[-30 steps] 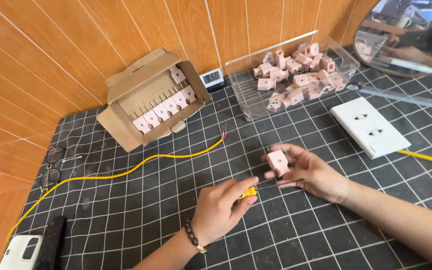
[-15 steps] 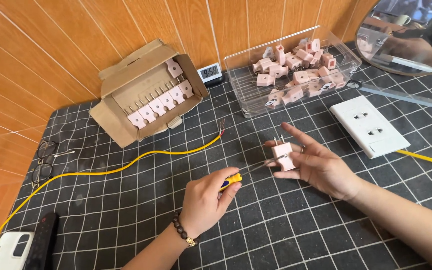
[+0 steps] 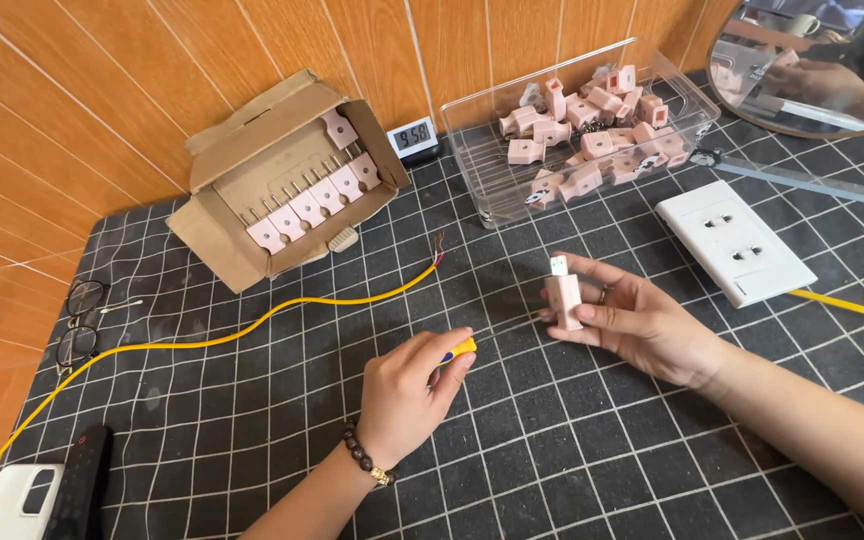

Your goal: Assembling an electrical plug by stripping wires and preparing internal components.

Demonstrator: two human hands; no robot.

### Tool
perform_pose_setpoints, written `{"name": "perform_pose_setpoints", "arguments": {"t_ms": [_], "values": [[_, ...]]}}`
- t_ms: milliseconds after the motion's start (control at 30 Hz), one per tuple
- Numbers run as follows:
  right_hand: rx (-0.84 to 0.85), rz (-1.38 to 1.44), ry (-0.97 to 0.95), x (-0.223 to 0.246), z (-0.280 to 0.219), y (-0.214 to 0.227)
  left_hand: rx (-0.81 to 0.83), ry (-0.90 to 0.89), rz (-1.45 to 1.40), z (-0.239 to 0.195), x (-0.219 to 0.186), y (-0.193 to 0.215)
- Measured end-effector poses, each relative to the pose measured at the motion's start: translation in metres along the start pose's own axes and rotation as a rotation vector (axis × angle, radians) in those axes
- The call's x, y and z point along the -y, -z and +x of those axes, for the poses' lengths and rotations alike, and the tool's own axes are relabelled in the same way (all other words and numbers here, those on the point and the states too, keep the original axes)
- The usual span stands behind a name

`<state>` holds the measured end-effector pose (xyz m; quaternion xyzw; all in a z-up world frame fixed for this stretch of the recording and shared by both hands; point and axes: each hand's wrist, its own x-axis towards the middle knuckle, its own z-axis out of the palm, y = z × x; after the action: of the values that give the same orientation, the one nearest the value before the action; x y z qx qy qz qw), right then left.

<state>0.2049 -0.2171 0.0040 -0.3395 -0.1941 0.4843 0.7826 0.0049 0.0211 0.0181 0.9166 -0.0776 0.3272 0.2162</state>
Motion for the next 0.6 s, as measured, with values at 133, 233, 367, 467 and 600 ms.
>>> {"name": "perform_pose_setpoints", "arguments": {"t_ms": [133, 233, 367, 467, 600], "values": [[-0.214, -0.159, -0.038, -0.004, 0.002, 0.003, -0.021, -0.015, -0.019, -0.001, -0.001, 0.0], [-0.193, -0.314, -0.039, -0.007, -0.002, -0.002, -0.011, -0.052, -0.037, -0.002, -0.006, 0.003], [-0.11, -0.409, 0.039, -0.004, -0.004, -0.012, -0.035, -0.114, 0.016, 0.001, -0.007, 0.002], [-0.046, -0.426, 0.057, -0.002, -0.004, -0.013, -0.047, -0.121, 0.059, 0.001, -0.006, 0.004], [0.058, -0.405, 0.073, 0.001, -0.006, -0.016, -0.063, -0.154, 0.107, 0.001, -0.008, 0.006]]}}
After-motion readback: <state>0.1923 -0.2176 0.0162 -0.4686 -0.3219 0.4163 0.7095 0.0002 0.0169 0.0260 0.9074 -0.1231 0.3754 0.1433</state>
